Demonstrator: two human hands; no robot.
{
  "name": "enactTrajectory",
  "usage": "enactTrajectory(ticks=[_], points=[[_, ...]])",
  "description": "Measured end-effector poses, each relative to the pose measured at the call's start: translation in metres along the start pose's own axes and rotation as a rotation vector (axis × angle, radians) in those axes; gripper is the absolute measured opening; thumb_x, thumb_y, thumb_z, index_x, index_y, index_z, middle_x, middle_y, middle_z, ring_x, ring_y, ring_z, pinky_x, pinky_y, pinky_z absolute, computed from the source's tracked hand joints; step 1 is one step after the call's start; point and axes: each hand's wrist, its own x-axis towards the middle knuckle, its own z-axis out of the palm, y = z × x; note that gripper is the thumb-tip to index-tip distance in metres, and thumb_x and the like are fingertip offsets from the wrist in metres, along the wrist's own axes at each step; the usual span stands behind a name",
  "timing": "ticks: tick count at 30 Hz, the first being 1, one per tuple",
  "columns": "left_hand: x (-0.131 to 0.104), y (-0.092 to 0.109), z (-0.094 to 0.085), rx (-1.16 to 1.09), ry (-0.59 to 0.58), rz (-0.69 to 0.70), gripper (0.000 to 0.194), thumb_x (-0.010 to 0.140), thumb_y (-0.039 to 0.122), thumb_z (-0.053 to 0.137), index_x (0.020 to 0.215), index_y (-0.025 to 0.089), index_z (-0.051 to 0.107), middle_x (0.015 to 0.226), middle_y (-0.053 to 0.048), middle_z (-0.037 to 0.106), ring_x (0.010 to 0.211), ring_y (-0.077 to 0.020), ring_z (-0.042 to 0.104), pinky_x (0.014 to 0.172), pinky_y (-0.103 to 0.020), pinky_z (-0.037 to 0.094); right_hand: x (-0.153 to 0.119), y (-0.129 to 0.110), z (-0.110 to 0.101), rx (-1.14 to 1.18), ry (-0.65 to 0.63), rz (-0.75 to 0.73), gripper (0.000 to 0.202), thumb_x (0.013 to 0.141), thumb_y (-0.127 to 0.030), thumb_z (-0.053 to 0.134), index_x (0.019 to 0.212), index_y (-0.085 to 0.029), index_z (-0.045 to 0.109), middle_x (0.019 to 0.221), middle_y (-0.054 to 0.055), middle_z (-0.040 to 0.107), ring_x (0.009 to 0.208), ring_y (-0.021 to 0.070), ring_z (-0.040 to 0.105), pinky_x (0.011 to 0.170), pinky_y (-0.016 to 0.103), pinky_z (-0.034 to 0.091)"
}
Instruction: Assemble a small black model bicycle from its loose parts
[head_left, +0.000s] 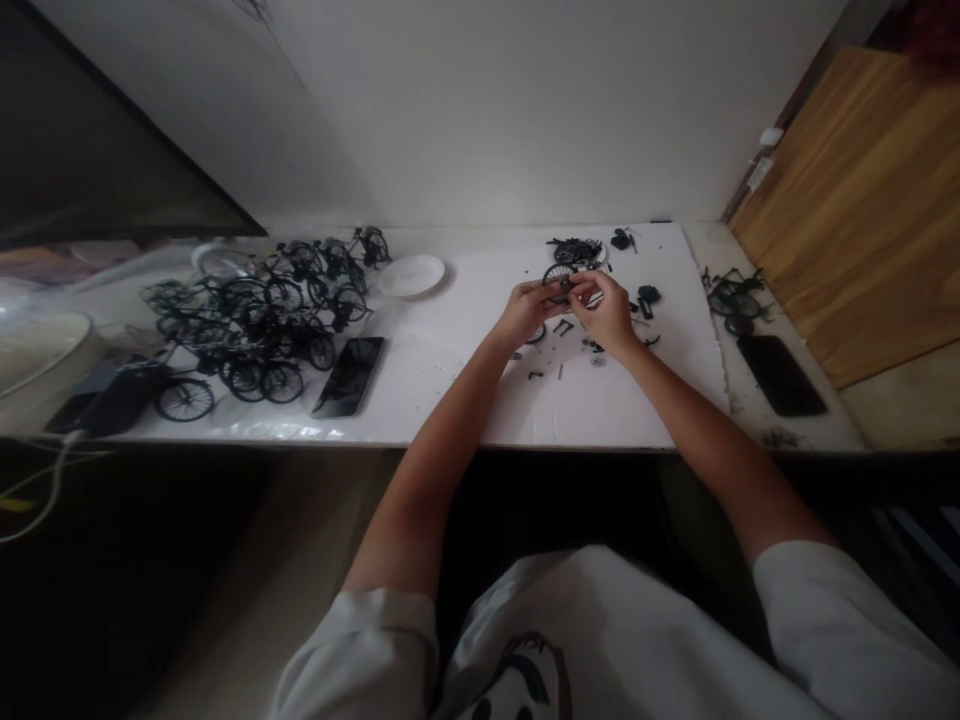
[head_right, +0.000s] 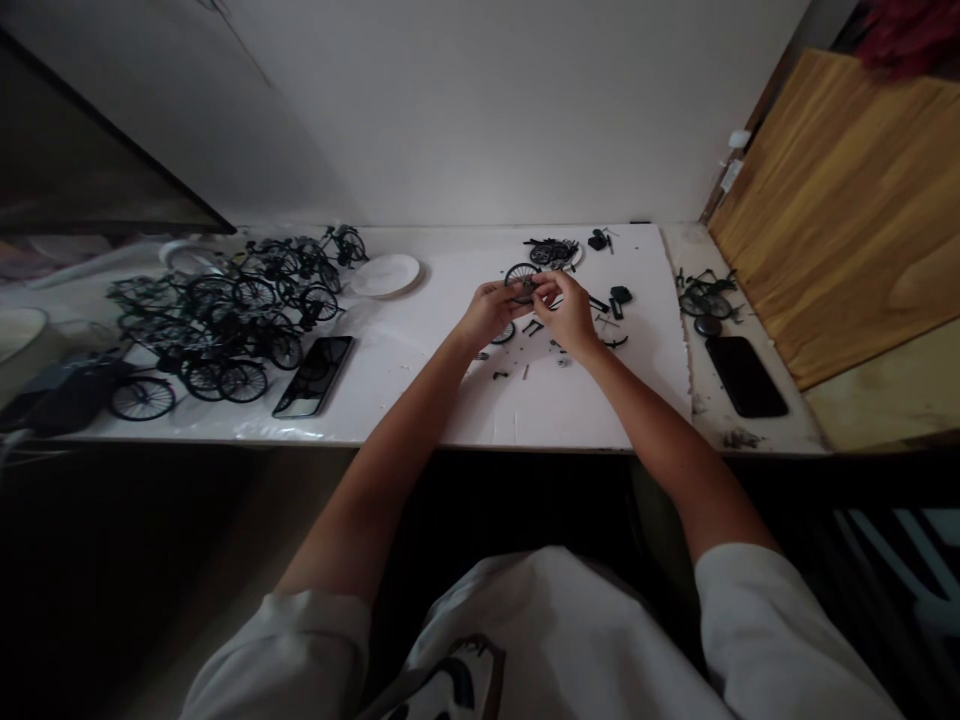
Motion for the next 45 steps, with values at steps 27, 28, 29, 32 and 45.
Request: enactTrajectory(ticks=[27, 28, 29, 32, 45], points=[[0.000, -0.007, 0.003, 0.089, 0.024, 0.018, 0.038, 0.088, 0.045, 0.092, 0.105, 0.012, 0.083, 0.097, -0.008, 0.084, 0.088, -0.0156, 0.081, 0.092, -0.029, 0.067, 0.002, -0.016, -0.005, -0.056, -0.031, 0.006, 0.026, 0.077, -0.016, 0.071, 0.076, -0.027, 0.048, 0.073, -0.003, 0.061, 0.074, 0.0193, 0.060, 0.080, 0.038, 0.056], [0.000, -0.007, 0.002, 0.093, 0.022, 0.024, 0.039, 0.087, 0.045, 0.094, 0.105, 0.012, 0.083, 0.097, -0.008, 0.084, 0.089, -0.0155, 0.081, 0.092, -0.028, 0.067, 0.002, -0.016, -0.005, -0.058, -0.034, 0.004, 0.026, 0.077, -0.017, 0.072, 0.075, -0.028, 0.048, 0.073, -0.003, 0.062, 0.074, 0.0195, 0.060, 0.079, 0.038, 0.056], [0.001, -0.008, 0.001, 0.098, 0.023, 0.026, 0.039, 0.085, 0.045, 0.094, 0.105, 0.012, 0.083, 0.098, -0.008, 0.084, 0.089, -0.0154, 0.081, 0.091, -0.028, 0.067, 0.002, -0.016, -0.005, -0.060, -0.039, 0.002, 0.026, 0.078, -0.018, 0.072, 0.075, -0.028, 0.048, 0.073, -0.003, 0.062, 0.074, 0.0196, 0.060, 0.079, 0.038, 0.056], [0.001, -0.007, 0.001, 0.108, 0.039, 0.020, 0.037, 0.086, 0.044, 0.094, 0.103, 0.013, 0.083, 0.098, -0.008, 0.084, 0.088, -0.0153, 0.081, 0.092, -0.029, 0.066, 0.001, -0.016, -0.006, -0.057, -0.050, 0.003, 0.024, 0.079, -0.021, 0.073, 0.076, -0.027, 0.050, 0.074, -0.002, 0.063, 0.073, 0.0191, 0.060, 0.078, 0.037, 0.057], [-0.003, 0.005, 0.008, 0.054, 0.073, 0.013, 0.019, 0.098, 0.030, 0.080, 0.098, 0.011, 0.081, 0.092, -0.007, 0.083, 0.085, -0.0150, 0.082, 0.094, -0.030, 0.066, -0.001, -0.009, 0.001, -0.028, -0.017, -0.041, 0.018, 0.089, -0.027, 0.075, 0.093, -0.028, 0.057, 0.090, 0.002, 0.068, 0.080, 0.0197, 0.065, 0.076, 0.038, 0.062]])
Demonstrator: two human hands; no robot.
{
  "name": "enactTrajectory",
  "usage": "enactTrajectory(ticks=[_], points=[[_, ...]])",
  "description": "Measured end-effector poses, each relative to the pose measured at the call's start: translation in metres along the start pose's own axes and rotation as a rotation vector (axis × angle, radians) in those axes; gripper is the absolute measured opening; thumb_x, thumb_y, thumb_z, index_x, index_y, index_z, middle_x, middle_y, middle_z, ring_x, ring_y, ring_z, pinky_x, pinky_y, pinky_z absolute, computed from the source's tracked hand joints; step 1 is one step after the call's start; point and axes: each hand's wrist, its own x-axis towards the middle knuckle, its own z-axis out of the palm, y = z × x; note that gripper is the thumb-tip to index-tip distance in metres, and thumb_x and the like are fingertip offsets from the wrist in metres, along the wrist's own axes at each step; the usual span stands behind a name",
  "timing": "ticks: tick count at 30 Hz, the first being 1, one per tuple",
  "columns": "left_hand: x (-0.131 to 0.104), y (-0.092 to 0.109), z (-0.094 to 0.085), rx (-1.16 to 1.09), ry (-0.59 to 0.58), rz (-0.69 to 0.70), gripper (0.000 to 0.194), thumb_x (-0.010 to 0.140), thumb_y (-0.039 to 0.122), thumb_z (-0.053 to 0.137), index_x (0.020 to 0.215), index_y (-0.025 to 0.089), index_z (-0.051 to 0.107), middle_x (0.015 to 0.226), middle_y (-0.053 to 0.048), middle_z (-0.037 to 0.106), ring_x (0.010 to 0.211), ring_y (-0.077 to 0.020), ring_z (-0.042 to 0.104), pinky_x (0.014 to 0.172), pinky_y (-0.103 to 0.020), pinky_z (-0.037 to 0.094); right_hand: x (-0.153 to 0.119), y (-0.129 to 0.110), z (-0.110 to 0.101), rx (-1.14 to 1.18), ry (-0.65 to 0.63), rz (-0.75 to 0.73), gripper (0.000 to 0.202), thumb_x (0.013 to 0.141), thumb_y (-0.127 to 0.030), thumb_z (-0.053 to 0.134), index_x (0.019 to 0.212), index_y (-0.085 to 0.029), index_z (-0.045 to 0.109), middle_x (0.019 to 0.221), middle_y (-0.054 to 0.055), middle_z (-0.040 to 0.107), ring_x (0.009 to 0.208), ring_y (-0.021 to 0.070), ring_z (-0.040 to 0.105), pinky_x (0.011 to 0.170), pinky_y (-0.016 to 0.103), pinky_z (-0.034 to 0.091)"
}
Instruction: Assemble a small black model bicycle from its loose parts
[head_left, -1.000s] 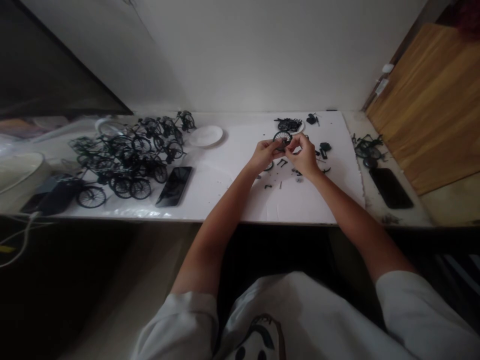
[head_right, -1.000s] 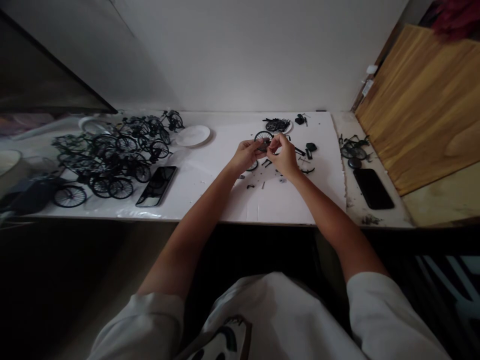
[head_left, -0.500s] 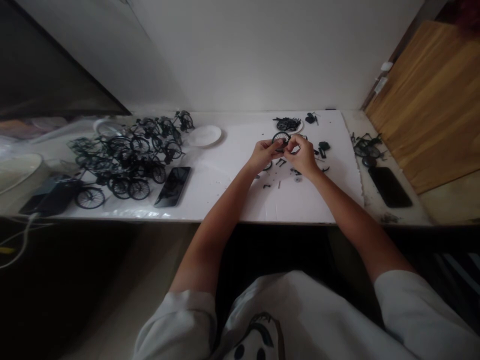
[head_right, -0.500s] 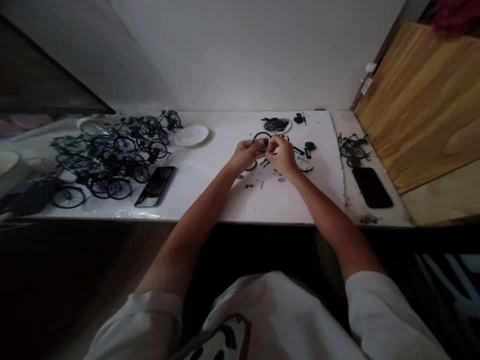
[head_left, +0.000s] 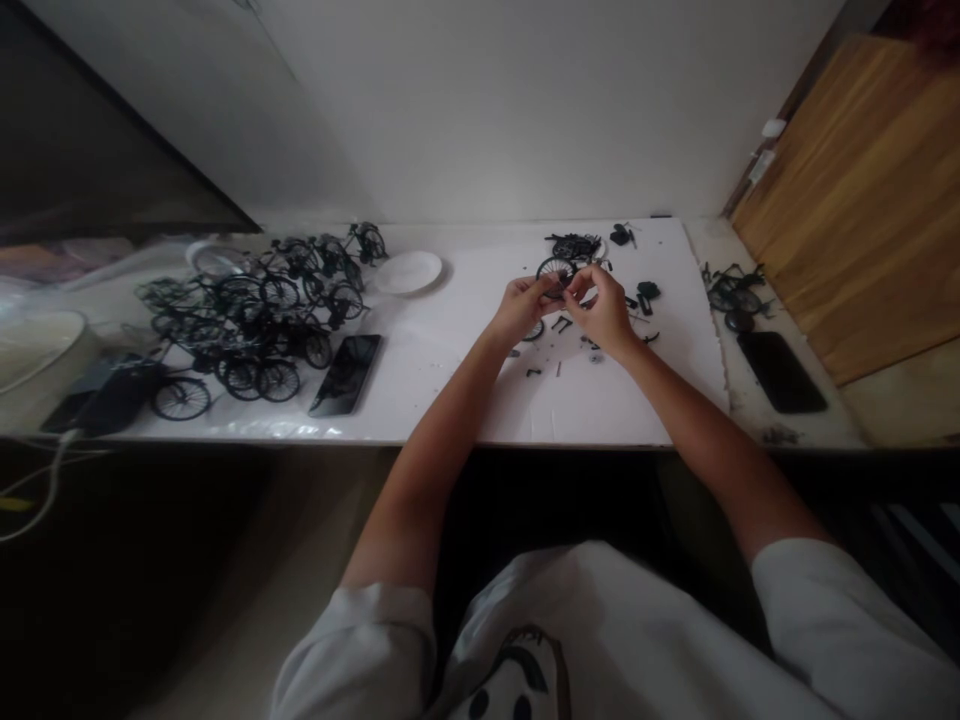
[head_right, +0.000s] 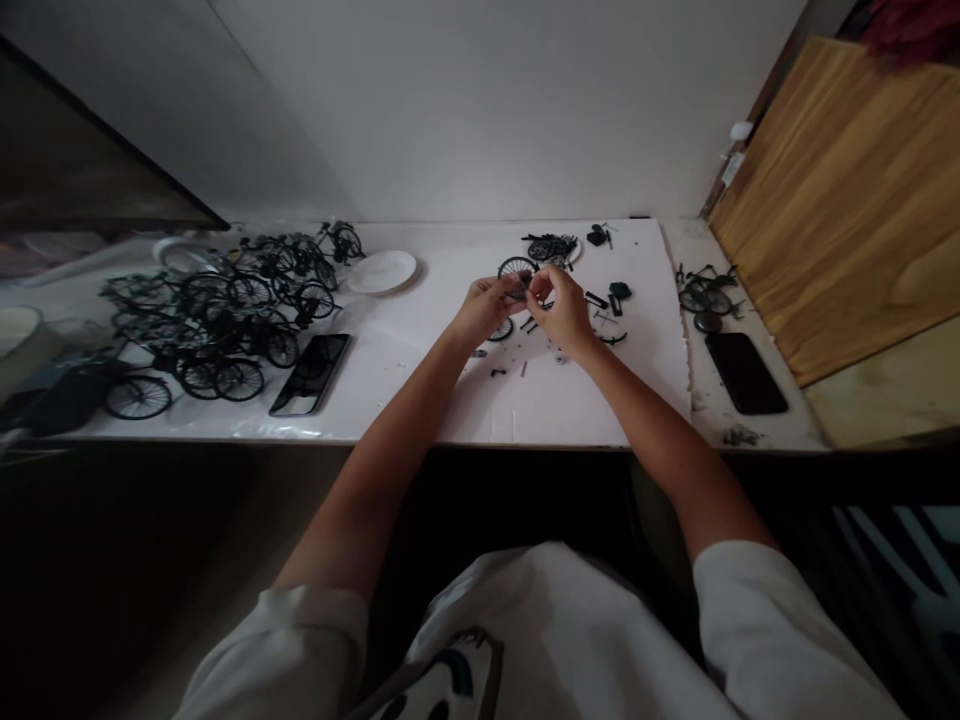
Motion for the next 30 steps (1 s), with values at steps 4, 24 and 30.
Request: enactTrajectory(ticks=[4, 24, 30], points=[[0.000, 0.002, -0.001, -0.014, -0.006, 0.008, 0.018, 0.097, 0.031, 0.082, 0.095, 0.013, 0.082, 0.092, -0.007, 0.083, 0.089, -0.0163, 0.083, 0.097, -0.032, 0.066, -0.002, -0.002, 0.001, 0.004, 0.028, 0.030, 0.018, 0.094, -0.035, 0.074, 0.104, -0.029, 0.060, 0.095, 0.004, 0.069, 0.082, 0.0209, 0.066, 0.073, 0.038, 0.063], [0.001, -0.009, 0.000, 0.041, 0.010, 0.096, 0.045, 0.075, 0.034, 0.101, 0.111, 0.015, 0.083, 0.100, -0.007, 0.085, 0.095, -0.0173, 0.082, 0.103, -0.035, 0.065, -0.002, -0.007, -0.004, 0.010, 0.083, 0.067, 0.034, 0.092, -0.051, 0.080, 0.082, -0.026, 0.058, 0.090, 0.005, 0.076, 0.076, 0.0187, 0.067, 0.060, 0.032, 0.053], [0.001, -0.009, 0.003, 0.172, 0.106, 0.224, 0.027, 0.083, 0.029, 0.093, 0.105, 0.016, 0.083, 0.092, -0.003, 0.081, 0.086, -0.0140, 0.077, 0.093, -0.029, 0.063, -0.002, -0.005, -0.003, -0.013, 0.052, 0.040, 0.024, 0.095, -0.045, 0.076, 0.088, -0.026, 0.062, 0.097, 0.006, 0.081, 0.084, 0.0218, 0.073, 0.062, 0.033, 0.054]])
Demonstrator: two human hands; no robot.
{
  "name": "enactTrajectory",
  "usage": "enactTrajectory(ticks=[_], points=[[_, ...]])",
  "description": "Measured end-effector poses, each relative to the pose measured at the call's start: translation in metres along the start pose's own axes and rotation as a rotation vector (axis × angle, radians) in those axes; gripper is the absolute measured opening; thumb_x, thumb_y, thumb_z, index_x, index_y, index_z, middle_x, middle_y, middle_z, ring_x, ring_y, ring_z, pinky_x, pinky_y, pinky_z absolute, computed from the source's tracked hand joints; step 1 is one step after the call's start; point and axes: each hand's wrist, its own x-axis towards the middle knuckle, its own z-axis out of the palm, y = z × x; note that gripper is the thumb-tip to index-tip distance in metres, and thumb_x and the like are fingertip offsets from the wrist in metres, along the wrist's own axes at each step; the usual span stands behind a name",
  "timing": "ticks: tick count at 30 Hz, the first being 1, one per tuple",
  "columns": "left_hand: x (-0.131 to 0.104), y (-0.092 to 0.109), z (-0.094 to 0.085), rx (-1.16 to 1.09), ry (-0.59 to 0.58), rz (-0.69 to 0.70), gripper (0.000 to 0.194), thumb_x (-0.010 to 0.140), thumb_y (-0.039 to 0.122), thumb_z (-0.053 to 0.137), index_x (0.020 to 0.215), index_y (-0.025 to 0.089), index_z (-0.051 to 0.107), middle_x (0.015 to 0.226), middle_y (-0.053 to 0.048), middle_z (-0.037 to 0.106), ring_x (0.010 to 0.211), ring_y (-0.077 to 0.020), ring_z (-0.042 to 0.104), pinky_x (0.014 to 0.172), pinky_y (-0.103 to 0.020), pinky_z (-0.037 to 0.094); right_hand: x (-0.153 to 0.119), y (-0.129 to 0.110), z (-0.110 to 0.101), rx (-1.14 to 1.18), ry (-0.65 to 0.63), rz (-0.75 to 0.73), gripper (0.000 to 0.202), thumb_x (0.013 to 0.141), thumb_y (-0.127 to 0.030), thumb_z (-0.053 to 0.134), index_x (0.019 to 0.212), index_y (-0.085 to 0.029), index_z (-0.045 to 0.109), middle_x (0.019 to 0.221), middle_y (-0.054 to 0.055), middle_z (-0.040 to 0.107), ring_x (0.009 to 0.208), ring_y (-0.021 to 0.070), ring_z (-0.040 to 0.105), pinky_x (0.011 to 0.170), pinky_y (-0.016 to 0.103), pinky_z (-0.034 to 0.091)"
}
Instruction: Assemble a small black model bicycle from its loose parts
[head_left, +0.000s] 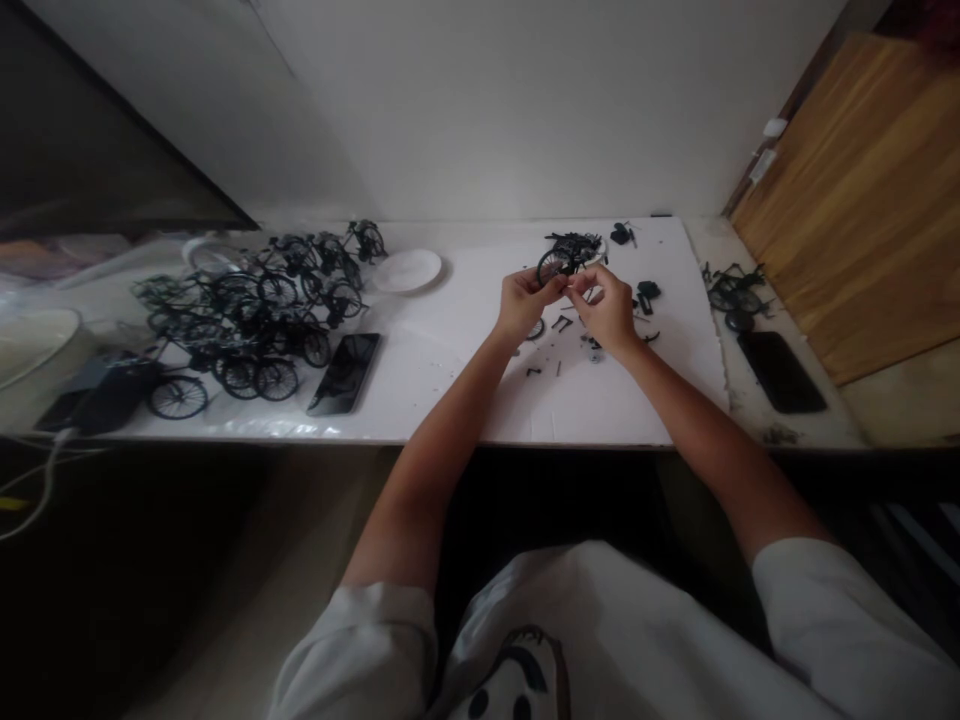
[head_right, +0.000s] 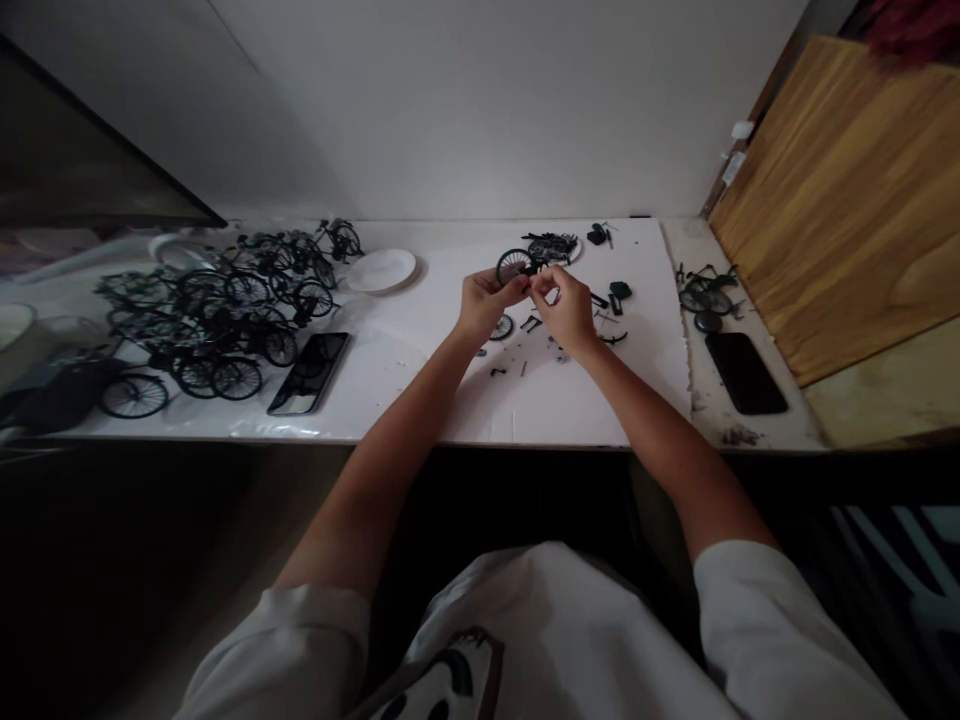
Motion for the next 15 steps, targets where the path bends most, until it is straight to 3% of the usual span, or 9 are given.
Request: enactTrajectory(ticks=[5, 10, 13, 15], points=[[-0.003, 0.005, -0.001, 0.247, 0.115, 0.176, 0.011, 0.088, 0.024, 0.086, 0.096, 0.017, 0.084, 0.082, -0.001, 0.077, 0.092, -0.0163, 0.074, 0.081, -0.021, 0.056, -0.001, 0.000, 0.002, -0.006, -0.020, -0.030, 0.016, 0.097, -0.035, 0.071, 0.089, -0.026, 0.061, 0.102, 0.007, 0.082, 0.086, 0.0214, 0.073, 0.063, 0.032, 0.054], [-0.007, 0.010, -0.004, 0.265, 0.140, 0.204, 0.024, 0.090, 0.026, 0.083, 0.113, 0.020, 0.085, 0.091, 0.001, 0.080, 0.101, -0.0157, 0.073, 0.088, -0.018, 0.055, 0.010, 0.002, -0.009, -0.037, 0.041, -0.044, 0.013, 0.099, -0.039, 0.069, 0.101, -0.026, 0.066, 0.104, 0.007, 0.079, 0.082, 0.0212, 0.069, 0.062, 0.034, 0.054], [-0.007, 0.014, -0.004, 0.214, 0.154, 0.162, 0.028, 0.092, 0.025, 0.080, 0.119, 0.020, 0.083, 0.096, 0.000, 0.082, 0.107, -0.0167, 0.074, 0.092, -0.019, 0.056, 0.020, 0.015, -0.018, -0.072, 0.090, -0.031, 0.018, 0.100, -0.041, 0.072, 0.110, -0.027, 0.069, 0.107, 0.008, 0.077, 0.083, 0.0225, 0.067, 0.080, 0.041, 0.061], [-0.007, 0.016, -0.005, 0.270, 0.171, 0.195, 0.028, 0.093, 0.024, 0.080, 0.120, 0.018, 0.084, 0.096, -0.001, 0.083, 0.105, -0.0174, 0.075, 0.091, -0.020, 0.056, 0.025, 0.026, -0.024, -0.123, 0.024, -0.056, 0.010, 0.099, -0.034, 0.074, 0.104, -0.026, 0.073, 0.103, 0.007, 0.077, 0.082, 0.0231, 0.065, 0.091, 0.046, 0.059]])
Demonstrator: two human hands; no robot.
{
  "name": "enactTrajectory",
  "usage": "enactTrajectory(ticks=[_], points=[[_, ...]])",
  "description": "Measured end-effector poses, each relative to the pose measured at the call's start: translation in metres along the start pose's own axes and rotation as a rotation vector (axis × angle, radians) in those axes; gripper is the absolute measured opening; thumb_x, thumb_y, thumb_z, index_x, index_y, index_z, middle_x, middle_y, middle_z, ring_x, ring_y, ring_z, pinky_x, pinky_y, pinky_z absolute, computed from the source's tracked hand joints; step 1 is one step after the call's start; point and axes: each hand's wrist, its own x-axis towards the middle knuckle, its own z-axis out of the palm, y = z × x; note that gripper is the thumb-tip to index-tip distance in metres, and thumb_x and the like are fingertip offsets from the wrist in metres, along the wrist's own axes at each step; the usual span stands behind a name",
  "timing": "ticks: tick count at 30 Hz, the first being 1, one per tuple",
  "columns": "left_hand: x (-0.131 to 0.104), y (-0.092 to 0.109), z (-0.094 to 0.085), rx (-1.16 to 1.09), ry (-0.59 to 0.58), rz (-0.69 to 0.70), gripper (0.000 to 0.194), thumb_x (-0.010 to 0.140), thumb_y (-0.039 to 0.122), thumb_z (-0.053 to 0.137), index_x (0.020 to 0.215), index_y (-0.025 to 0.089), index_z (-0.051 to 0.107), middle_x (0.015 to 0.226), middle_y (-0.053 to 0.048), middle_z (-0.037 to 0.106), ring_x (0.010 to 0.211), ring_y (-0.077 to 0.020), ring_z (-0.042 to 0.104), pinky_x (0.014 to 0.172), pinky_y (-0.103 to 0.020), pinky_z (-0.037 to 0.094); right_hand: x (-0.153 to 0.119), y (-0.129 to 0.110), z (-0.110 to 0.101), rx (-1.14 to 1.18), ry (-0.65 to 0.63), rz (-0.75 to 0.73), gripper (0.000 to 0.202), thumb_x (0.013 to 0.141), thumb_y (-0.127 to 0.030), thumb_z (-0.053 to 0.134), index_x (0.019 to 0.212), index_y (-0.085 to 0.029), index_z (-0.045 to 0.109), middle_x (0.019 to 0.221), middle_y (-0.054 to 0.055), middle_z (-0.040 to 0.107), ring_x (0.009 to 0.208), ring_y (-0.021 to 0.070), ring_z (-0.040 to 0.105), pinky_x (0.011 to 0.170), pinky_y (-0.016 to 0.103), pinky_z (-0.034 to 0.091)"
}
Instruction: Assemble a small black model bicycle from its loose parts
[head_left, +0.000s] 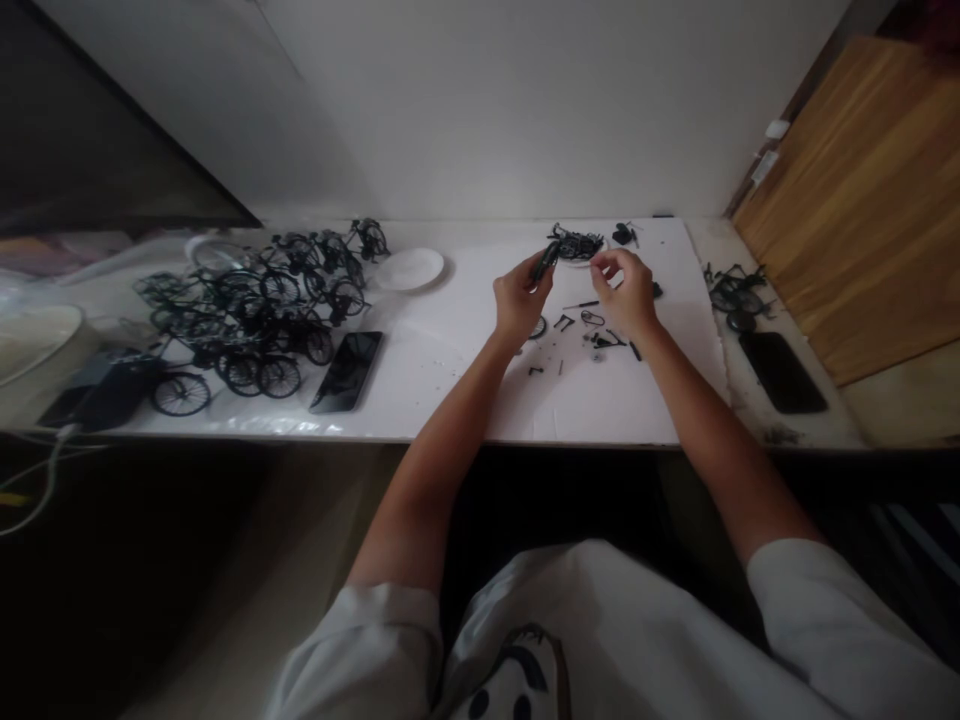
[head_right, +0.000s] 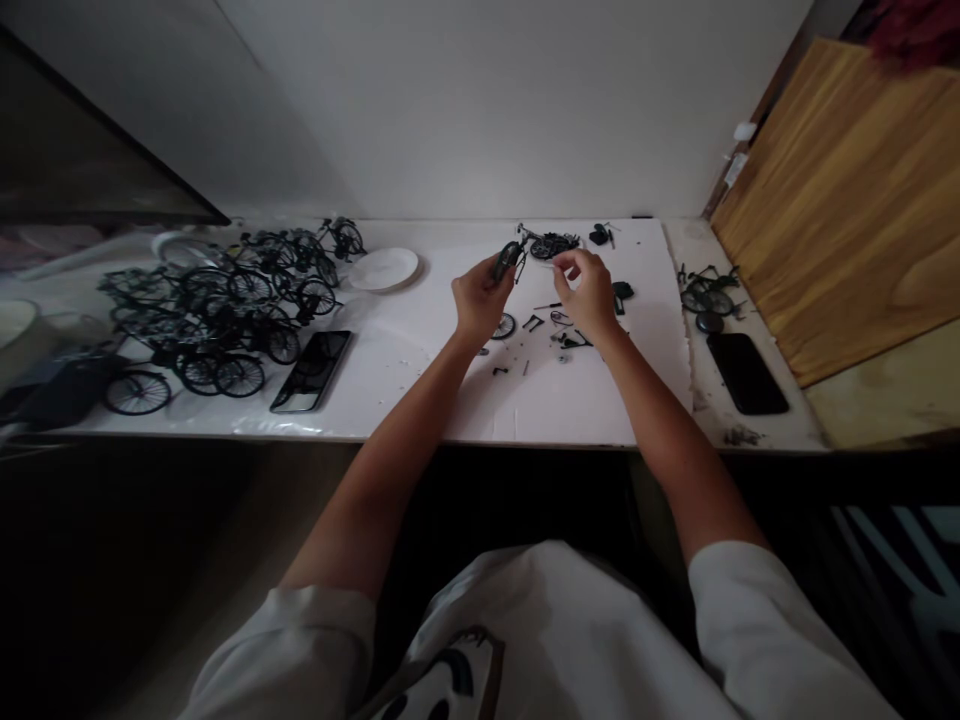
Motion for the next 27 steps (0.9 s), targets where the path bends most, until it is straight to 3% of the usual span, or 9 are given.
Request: enactTrajectory(ticks=[4, 7, 10, 14, 20, 27], points=[[0.002, -0.002, -0.002, 0.197, 0.037, 0.165, 0.031, 0.094, 0.026, 0.079, 0.123, 0.015, 0.084, 0.093, -0.002, 0.083, 0.093, -0.0167, 0.077, 0.086, -0.021, 0.060, 0.003, 0.015, -0.010, -0.177, -0.282, 0.024, 0.006, 0.090, -0.019, 0.083, 0.090, -0.025, 0.080, 0.091, 0.006, 0.076, 0.087, 0.0250, 0.063, 0.092, 0.044, 0.054], [0.004, -0.009, -0.002, 0.273, 0.048, 0.220, 0.033, 0.095, 0.030, 0.078, 0.124, 0.017, 0.084, 0.100, -0.003, 0.085, 0.094, -0.0185, 0.079, 0.088, -0.025, 0.065, 0.003, 0.015, -0.018, -0.274, -0.499, 0.068, 0.005, 0.090, -0.021, 0.085, 0.093, -0.025, 0.085, 0.093, 0.006, 0.077, 0.089, 0.0246, 0.063, 0.087, 0.039, 0.050], [0.008, -0.018, -0.001, 0.313, 0.055, 0.269, 0.035, 0.097, 0.036, 0.076, 0.127, 0.019, 0.083, 0.111, -0.005, 0.086, 0.100, -0.0211, 0.081, 0.095, -0.031, 0.069, 0.003, 0.011, -0.022, -0.322, -0.639, 0.094, 0.009, 0.091, -0.020, 0.082, 0.097, -0.024, 0.088, 0.099, 0.006, 0.078, 0.089, 0.0228, 0.064, 0.082, 0.036, 0.047], [0.011, -0.026, -0.002, 0.345, 0.043, 0.329, 0.038, 0.101, 0.042, 0.072, 0.132, 0.022, 0.080, 0.120, -0.007, 0.085, 0.107, -0.0227, 0.083, 0.102, -0.037, 0.069, 0.002, 0.005, -0.019, -0.274, -0.698, 0.100, 0.011, 0.090, -0.019, 0.083, 0.098, -0.023, 0.089, 0.100, 0.006, 0.078, 0.084, 0.0200, 0.063, 0.079, 0.034, 0.045], [0.011, -0.027, -0.003, 0.373, 0.060, 0.333, 0.037, 0.102, 0.043, 0.072, 0.130, 0.021, 0.080, 0.118, -0.008, 0.086, 0.103, -0.0211, 0.083, 0.099, -0.035, 0.069, -0.008, -0.007, -0.007, -0.166, -0.779, 0.073, 0.007, 0.089, -0.019, 0.085, 0.094, -0.023, 0.089, 0.101, 0.006, 0.071, 0.084, 0.0194, 0.063, 0.080, 0.032, 0.047], [0.011, -0.029, -0.004, 0.380, 0.054, 0.368, 0.034, 0.101, 0.034, 0.071, 0.130, 0.019, 0.080, 0.116, -0.008, 0.086, 0.100, -0.0194, 0.082, 0.097, -0.032, 0.069, -0.020, -0.016, 0.007, 0.005, -0.861, 0.057, 0.008, 0.087, -0.023, 0.089, 0.095, -0.023, 0.090, 0.091, 0.004, 0.066, 0.075, 0.0173, 0.061, 0.074, 0.034, 0.048]])
